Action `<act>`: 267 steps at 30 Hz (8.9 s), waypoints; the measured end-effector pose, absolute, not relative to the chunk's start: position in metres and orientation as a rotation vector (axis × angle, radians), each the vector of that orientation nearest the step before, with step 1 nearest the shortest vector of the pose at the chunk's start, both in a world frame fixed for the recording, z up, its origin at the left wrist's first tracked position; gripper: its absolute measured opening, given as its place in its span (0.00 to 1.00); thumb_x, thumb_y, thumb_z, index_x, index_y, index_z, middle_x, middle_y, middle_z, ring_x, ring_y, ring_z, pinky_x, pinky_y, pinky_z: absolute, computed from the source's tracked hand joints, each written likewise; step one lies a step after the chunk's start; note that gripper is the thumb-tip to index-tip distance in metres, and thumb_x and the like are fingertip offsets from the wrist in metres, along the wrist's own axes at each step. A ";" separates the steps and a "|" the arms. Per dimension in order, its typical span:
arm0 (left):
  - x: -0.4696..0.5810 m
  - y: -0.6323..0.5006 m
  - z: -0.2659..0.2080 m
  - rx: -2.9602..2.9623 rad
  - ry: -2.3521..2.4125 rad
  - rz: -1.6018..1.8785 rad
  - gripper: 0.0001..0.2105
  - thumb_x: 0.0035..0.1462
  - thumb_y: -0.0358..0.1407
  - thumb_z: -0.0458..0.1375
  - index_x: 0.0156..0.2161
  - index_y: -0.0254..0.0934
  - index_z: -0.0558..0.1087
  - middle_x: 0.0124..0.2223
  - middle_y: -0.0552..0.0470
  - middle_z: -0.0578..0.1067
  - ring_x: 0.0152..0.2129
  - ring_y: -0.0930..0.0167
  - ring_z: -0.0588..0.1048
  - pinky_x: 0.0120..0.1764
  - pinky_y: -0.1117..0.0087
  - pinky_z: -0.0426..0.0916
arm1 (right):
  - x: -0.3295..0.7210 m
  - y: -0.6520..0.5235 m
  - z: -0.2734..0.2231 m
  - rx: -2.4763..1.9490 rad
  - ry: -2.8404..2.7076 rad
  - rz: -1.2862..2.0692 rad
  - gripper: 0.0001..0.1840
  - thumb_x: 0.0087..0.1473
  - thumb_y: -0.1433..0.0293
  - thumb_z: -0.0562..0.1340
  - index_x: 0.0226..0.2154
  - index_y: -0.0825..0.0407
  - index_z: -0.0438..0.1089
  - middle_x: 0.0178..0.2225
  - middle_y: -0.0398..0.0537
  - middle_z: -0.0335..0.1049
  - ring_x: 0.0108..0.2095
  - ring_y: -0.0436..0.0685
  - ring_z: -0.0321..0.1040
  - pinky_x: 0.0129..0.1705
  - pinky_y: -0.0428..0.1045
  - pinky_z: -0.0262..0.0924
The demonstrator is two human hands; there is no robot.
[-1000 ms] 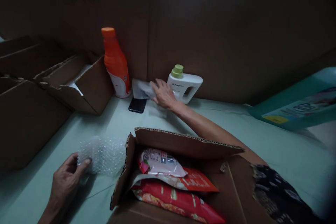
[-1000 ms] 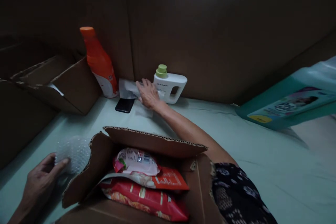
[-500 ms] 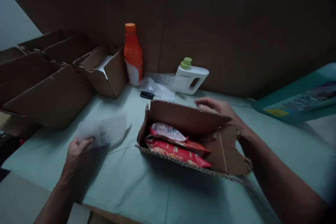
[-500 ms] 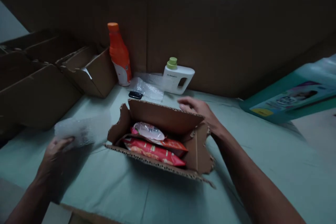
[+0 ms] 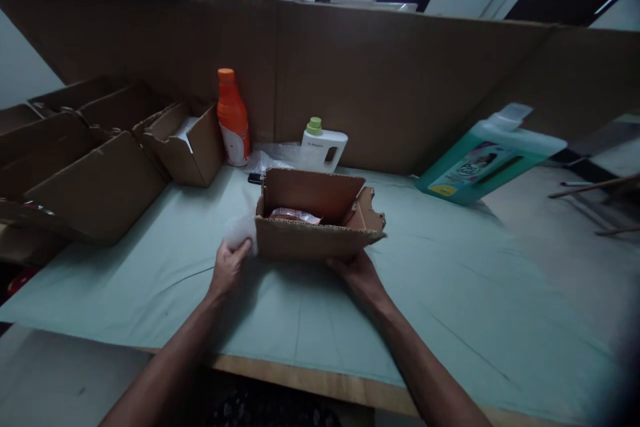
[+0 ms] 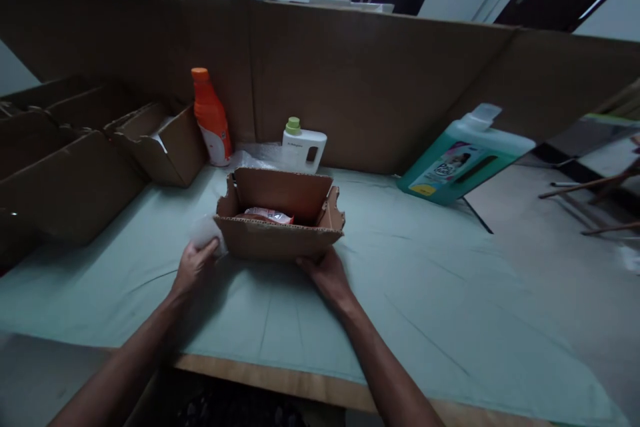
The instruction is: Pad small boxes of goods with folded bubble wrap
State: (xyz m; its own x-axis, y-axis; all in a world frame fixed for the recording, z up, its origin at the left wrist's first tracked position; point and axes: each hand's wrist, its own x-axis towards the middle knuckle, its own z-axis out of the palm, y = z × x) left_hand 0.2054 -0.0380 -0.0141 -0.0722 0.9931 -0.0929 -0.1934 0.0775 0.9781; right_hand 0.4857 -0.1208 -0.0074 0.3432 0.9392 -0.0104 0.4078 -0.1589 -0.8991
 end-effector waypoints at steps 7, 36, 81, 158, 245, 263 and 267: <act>0.224 0.019 0.011 1.033 1.144 1.324 0.25 0.40 0.49 0.66 0.41 0.35 0.72 0.37 0.50 0.80 0.36 0.66 0.78 0.42 0.66 0.72 | 0.508 -0.071 -0.007 -1.718 -1.279 0.626 0.33 0.48 0.55 0.67 0.54 0.54 0.69 0.50 0.59 0.78 0.49 0.68 0.74 0.50 0.61 0.69; 0.175 -0.177 -0.006 2.590 0.719 0.674 0.28 0.60 0.32 0.59 0.63 0.32 0.59 0.50 0.38 0.75 0.48 0.58 0.72 0.56 0.49 0.68 | 0.423 -0.122 -0.001 -1.734 -1.943 0.775 0.28 0.47 0.62 0.73 0.51 0.52 0.75 0.38 0.49 0.79 0.34 0.57 0.72 0.39 0.50 0.64; 0.159 -0.166 0.035 2.408 0.627 0.281 0.16 0.61 0.39 0.63 0.52 0.38 0.72 0.43 0.47 0.75 0.41 0.63 0.73 0.43 0.61 0.69 | 0.441 -0.057 -0.008 -1.936 -1.901 -0.004 0.20 0.63 0.62 0.62 0.52 0.57 0.72 0.44 0.63 0.77 0.46 0.71 0.71 0.51 0.65 0.61; 0.154 -0.159 0.013 1.957 0.729 0.281 0.16 0.65 0.32 0.53 0.56 0.38 0.71 0.50 0.46 0.77 0.40 0.69 0.75 0.45 0.63 0.73 | 0.418 -0.291 -0.009 -1.160 -2.595 -0.089 0.23 0.67 0.74 0.55 0.61 0.45 0.67 0.64 0.48 0.68 0.67 0.60 0.57 0.63 0.58 0.56; 0.193 -0.154 0.011 1.492 1.186 0.822 0.25 0.59 0.43 0.61 0.59 0.35 0.70 0.49 0.42 0.77 0.43 0.63 0.76 0.48 0.57 0.71 | 0.407 -0.204 -0.003 -1.591 -1.939 0.312 0.14 0.66 0.68 0.60 0.53 0.51 0.73 0.48 0.53 0.79 0.47 0.61 0.73 0.50 0.58 0.64; 0.218 -0.144 0.021 1.252 0.921 0.863 0.27 0.54 0.41 0.66 0.58 0.38 0.69 0.47 0.46 0.74 0.40 0.67 0.75 0.43 0.67 0.73 | 0.428 -0.212 0.016 -1.515 -1.155 1.227 0.19 0.54 0.55 0.68 0.42 0.51 0.70 0.32 0.43 0.72 0.31 0.53 0.71 0.33 0.47 0.67; 0.229 -0.068 0.068 2.031 0.953 1.200 0.23 0.59 0.38 0.63 0.59 0.40 0.68 0.58 0.42 0.72 0.56 0.60 0.72 0.60 0.52 0.67 | 0.450 -0.207 0.024 -1.572 -1.190 1.119 0.18 0.53 0.58 0.68 0.42 0.50 0.70 0.30 0.43 0.72 0.28 0.53 0.69 0.29 0.46 0.66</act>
